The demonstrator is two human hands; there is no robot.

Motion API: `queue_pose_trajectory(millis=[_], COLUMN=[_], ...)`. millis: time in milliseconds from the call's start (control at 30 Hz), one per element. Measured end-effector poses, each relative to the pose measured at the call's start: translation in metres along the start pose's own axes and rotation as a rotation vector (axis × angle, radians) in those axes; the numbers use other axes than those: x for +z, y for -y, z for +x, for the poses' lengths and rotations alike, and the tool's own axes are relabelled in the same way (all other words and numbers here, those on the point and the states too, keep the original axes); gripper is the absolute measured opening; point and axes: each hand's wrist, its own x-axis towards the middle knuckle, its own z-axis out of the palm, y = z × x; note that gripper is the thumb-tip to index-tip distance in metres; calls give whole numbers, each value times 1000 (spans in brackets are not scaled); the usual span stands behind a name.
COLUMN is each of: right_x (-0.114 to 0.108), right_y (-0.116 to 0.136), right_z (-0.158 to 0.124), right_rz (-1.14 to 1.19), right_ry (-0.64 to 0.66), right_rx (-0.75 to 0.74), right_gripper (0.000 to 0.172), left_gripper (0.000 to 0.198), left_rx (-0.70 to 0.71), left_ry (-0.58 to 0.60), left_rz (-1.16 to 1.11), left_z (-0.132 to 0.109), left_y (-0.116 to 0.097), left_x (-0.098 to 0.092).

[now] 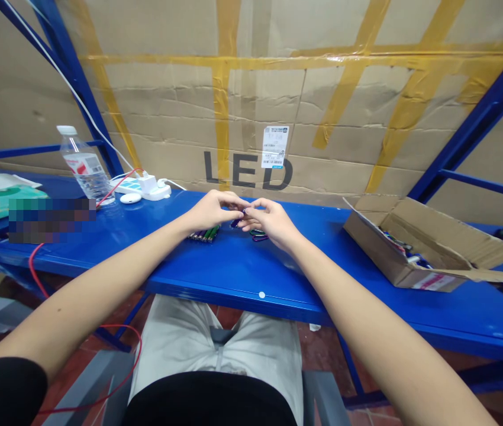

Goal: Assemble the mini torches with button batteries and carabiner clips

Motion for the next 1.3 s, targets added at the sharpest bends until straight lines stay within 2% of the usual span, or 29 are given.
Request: queue_pose_trajectory(millis=[167,267,400,567,667,833,933,1033,1133,1200,1300], right_x=[2,2,1,-1,-2,-4,-6,-9,-12,-11,-4], right_y=[0,1,0,0,3,9,8,6,7,11,18], right_z=[0,0,1,3,2,-1,0,4,4,0,-10], right_rz=[-17,1,22,33,-84,-400,-474,-566,-713,-751,-736], right_ry=[-10,-14,-13,-45,-68,-91,-123,-182,-216,-102,241], right_rx=[-40,-73,-107,-149,-198,-254,-234,-150,-146,-183,-165], right_gripper=[32,35,37,38,35,28,20,11,8,7,12], left_gripper=[51,41,17,12,11,9,8,6,4,7,11], left_rx=[-41,-81,-120,-14,57,69,8,-151,-264,-305,-355], left_ry=[-93,-126,-103,-196,-218,-161,-131,-92,-123,-176,-247], left_rz=[-116,-107,0,129,179,204,166,18,-114,-176,-238], left_z=[0,2,2,0,-2,-4,-5,-4,-2,1,4], left_y=[7,10,10,4,0,-6,-7,-3,4,8,11], left_x=[9,13,16,18,18,15,18,24,27,25,21])
